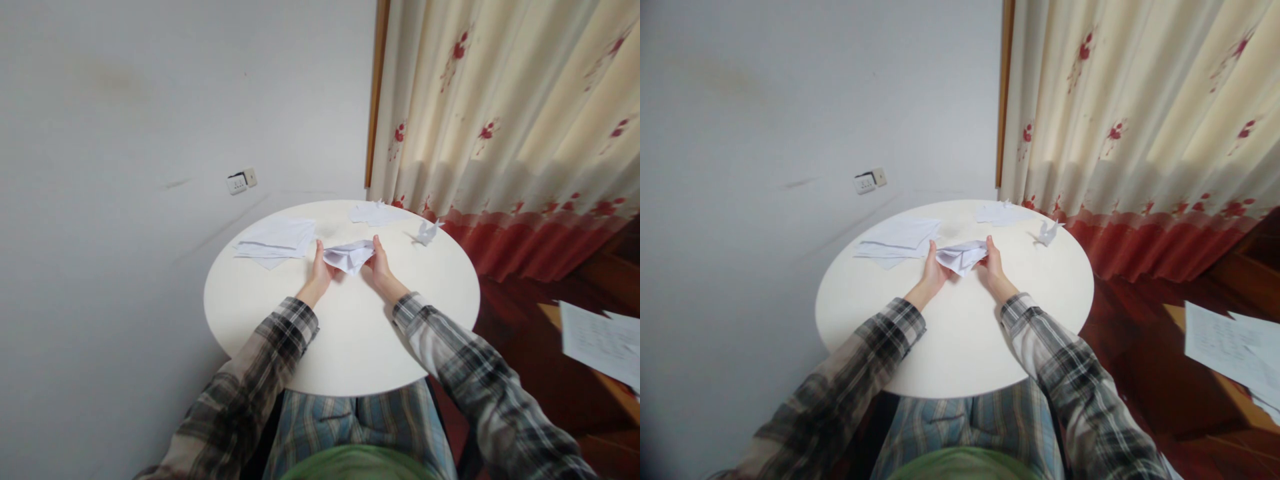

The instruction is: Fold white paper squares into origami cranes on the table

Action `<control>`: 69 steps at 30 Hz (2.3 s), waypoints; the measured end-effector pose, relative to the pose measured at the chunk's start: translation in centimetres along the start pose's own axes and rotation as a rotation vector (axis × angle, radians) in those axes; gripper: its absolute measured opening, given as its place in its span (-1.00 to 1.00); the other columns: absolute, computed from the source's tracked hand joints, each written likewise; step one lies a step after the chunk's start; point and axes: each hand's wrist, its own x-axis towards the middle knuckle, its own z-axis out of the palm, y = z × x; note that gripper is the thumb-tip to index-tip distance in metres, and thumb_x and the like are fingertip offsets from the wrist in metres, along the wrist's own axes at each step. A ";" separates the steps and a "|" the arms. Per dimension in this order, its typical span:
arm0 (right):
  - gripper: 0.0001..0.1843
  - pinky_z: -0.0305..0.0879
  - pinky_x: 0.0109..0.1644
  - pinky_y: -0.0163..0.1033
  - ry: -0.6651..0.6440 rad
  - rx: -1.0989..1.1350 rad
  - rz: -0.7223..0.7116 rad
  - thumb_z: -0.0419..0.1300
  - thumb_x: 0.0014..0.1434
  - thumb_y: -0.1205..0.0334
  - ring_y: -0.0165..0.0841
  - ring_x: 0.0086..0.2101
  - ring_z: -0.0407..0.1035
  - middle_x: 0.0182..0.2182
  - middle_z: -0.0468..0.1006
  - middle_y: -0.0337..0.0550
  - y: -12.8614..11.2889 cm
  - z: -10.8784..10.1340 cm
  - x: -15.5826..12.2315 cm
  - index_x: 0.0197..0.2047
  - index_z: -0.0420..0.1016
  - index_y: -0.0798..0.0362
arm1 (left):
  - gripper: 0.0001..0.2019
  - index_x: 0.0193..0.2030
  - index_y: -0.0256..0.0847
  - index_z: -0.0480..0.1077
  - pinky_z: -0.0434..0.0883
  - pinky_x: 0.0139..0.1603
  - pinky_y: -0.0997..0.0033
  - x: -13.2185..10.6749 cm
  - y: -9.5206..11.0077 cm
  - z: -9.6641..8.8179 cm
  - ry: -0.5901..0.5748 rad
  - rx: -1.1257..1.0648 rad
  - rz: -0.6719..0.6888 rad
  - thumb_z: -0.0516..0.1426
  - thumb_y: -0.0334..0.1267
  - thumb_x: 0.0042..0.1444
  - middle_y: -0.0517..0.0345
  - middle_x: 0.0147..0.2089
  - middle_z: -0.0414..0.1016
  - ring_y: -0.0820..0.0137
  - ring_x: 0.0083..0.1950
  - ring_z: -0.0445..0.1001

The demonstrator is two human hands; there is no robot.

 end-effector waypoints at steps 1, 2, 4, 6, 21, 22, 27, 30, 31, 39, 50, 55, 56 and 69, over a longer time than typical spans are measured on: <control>-0.49 0.26 -0.40 -0.27 0.000 -0.009 0.003 0.08 -0.07 -0.27 -0.32 -0.41 0.40 -0.52 0.51 -0.20 0.0 0.0 0.0 -0.38 0.42 0.04 | -0.44 0.01 -0.25 0.34 0.39 -0.06 0.26 0.0 0.0 0.0 0.003 0.005 -0.002 -0.08 0.15 0.09 -0.02 -0.07 0.50 0.23 -0.02 0.44; -0.48 0.26 -0.40 -0.27 0.000 -0.018 0.006 0.07 -0.07 -0.28 -0.31 -0.41 0.40 -0.52 0.51 -0.19 0.0 0.0 0.1 -0.38 0.42 0.05 | -0.45 0.01 -0.26 0.34 0.39 -0.06 0.26 0.0 0.0 0.0 0.003 0.012 -0.005 -0.07 0.14 0.09 -0.02 -0.07 0.50 0.23 -0.02 0.44; -0.47 0.25 -0.40 -0.27 0.002 -0.032 0.011 0.07 -0.07 -0.29 -0.31 -0.41 0.39 -0.52 0.51 -0.18 0.1 0.0 0.1 -0.38 0.41 0.05 | -0.46 0.00 -0.27 0.35 0.38 -0.05 0.26 0.0 -0.1 -0.1 -0.007 0.025 -0.012 -0.04 0.13 0.08 -0.03 -0.08 0.50 0.23 -0.02 0.44; -0.47 0.25 -0.40 -0.28 0.007 -0.037 0.014 0.07 -0.07 -0.30 -0.32 -0.42 0.39 -0.51 0.51 -0.18 0.0 0.0 0.1 -0.38 0.41 0.05 | -0.48 -0.03 -0.27 0.37 0.37 -0.04 0.26 0.0 -0.1 -0.2 -0.035 0.041 -0.019 -0.01 0.12 0.07 -0.03 -0.09 0.51 0.23 -0.02 0.43; -0.50 0.20 -0.43 -0.33 0.051 -0.042 0.007 0.12 -0.09 -0.26 -0.43 -0.51 0.30 -0.54 0.46 -0.26 -0.2 0.1 -0.1 -0.44 0.37 0.07 | -0.67 -0.13 -0.26 0.39 0.32 -0.03 0.32 -1.0 0.1 0.0 -0.091 0.126 -0.051 0.16 -0.11 0.00 0.05 -0.16 0.52 0.32 -0.09 0.44; -0.51 0.20 -0.43 -0.33 0.054 -0.029 0.009 0.12 -0.09 -0.25 -0.43 -0.52 0.30 -0.54 0.45 -0.27 -0.3 0.1 -0.1 -0.45 0.37 0.07 | -0.67 -0.11 -0.26 0.39 0.32 -0.02 0.32 -1.1 0.1 0.1 -0.107 0.118 -0.052 0.16 -0.13 0.00 0.05 -0.15 0.52 0.32 -0.07 0.44; -0.52 0.20 -0.45 -0.33 0.060 -0.010 -0.021 0.13 -0.10 -0.25 -0.43 -0.53 0.28 -0.58 0.41 -0.27 -0.5 0.2 -0.1 -0.50 0.32 0.06 | -0.66 -0.07 -0.28 0.37 0.28 0.07 0.29 -1.1 0.1 0.5 -0.189 0.075 -0.033 0.15 -0.19 0.01 0.00 -0.09 0.50 0.28 0.03 0.40; -0.52 0.21 -0.43 -0.32 0.060 -0.005 -0.029 0.14 -0.11 -0.25 -0.42 -0.52 0.27 -0.58 0.40 -0.27 -0.5 0.1 -0.1 -0.51 0.31 0.05 | -0.67 -0.09 -0.31 0.37 0.27 0.09 0.29 -1.1 0.0 0.5 -0.203 0.084 -0.022 0.16 -0.20 0.00 -0.04 -0.07 0.49 0.27 0.06 0.38; -0.52 0.21 -0.43 -0.32 0.056 0.000 -0.030 0.15 -0.11 -0.25 -0.43 -0.52 0.27 -0.58 0.40 -0.27 -0.5 0.1 -0.1 -0.51 0.31 0.05 | -0.66 -0.09 -0.32 0.37 0.27 0.09 0.28 -1.1 0.0 0.5 -0.213 0.089 -0.021 0.16 -0.20 0.00 -0.05 -0.06 0.49 0.27 0.07 0.38; -0.51 0.15 -0.47 -0.34 0.042 -0.025 -0.032 0.13 -0.10 -0.26 -0.45 -0.55 0.24 -0.58 0.39 -0.28 -1.0 0.4 -0.5 -0.51 0.34 0.07 | -0.63 -0.06 -0.28 0.35 0.30 0.07 0.31 -1.2 -0.1 0.3 -0.250 0.118 0.005 0.20 -0.24 -0.03 -0.03 -0.04 0.48 0.28 0.08 0.37; -0.56 0.16 -0.48 -0.36 0.038 -0.061 -0.047 0.16 -0.09 -0.20 -0.47 -0.54 0.23 -0.56 0.38 -0.29 -0.7 0.2 -0.4 -0.51 0.34 0.06 | -0.65 -0.06 -0.27 0.36 0.30 0.07 0.32 -1.0 -0.1 0.3 -0.237 0.114 0.004 0.19 -0.22 -0.02 -0.02 -0.05 0.48 0.30 0.06 0.38; -0.57 0.22 -0.43 -0.33 0.013 -0.022 -0.043 0.20 -0.13 -0.18 -0.43 -0.50 0.27 -0.54 0.41 -0.27 -0.7 0.2 -0.4 -0.49 0.36 0.06 | -0.66 -0.06 -0.29 0.36 0.29 0.09 0.28 -0.9 -0.1 0.5 -0.204 0.085 -0.066 0.13 -0.19 0.04 -0.02 -0.06 0.49 0.28 0.04 0.40; -0.57 0.23 -0.42 -0.32 0.009 -0.022 -0.041 0.20 -0.13 -0.18 -0.42 -0.49 0.28 -0.53 0.42 -0.26 -0.8 0.2 -0.4 -0.48 0.37 0.06 | -0.67 -0.05 -0.28 0.36 0.29 0.09 0.28 -0.9 0.0 0.5 -0.203 0.080 -0.079 0.11 -0.19 0.05 -0.01 -0.06 0.49 0.28 0.04 0.40; -0.53 0.16 -0.42 -0.34 0.036 -0.124 -0.021 0.14 -0.14 -0.22 -0.40 -0.43 0.29 -0.51 0.44 -0.22 -1.2 0.2 -0.6 -0.47 0.45 0.07 | -0.59 -0.05 -0.35 0.33 0.35 0.00 0.20 0.0 0.0 0.0 -0.004 0.130 -0.050 -0.03 -0.38 -0.10 0.00 -0.15 0.52 0.24 -0.07 0.45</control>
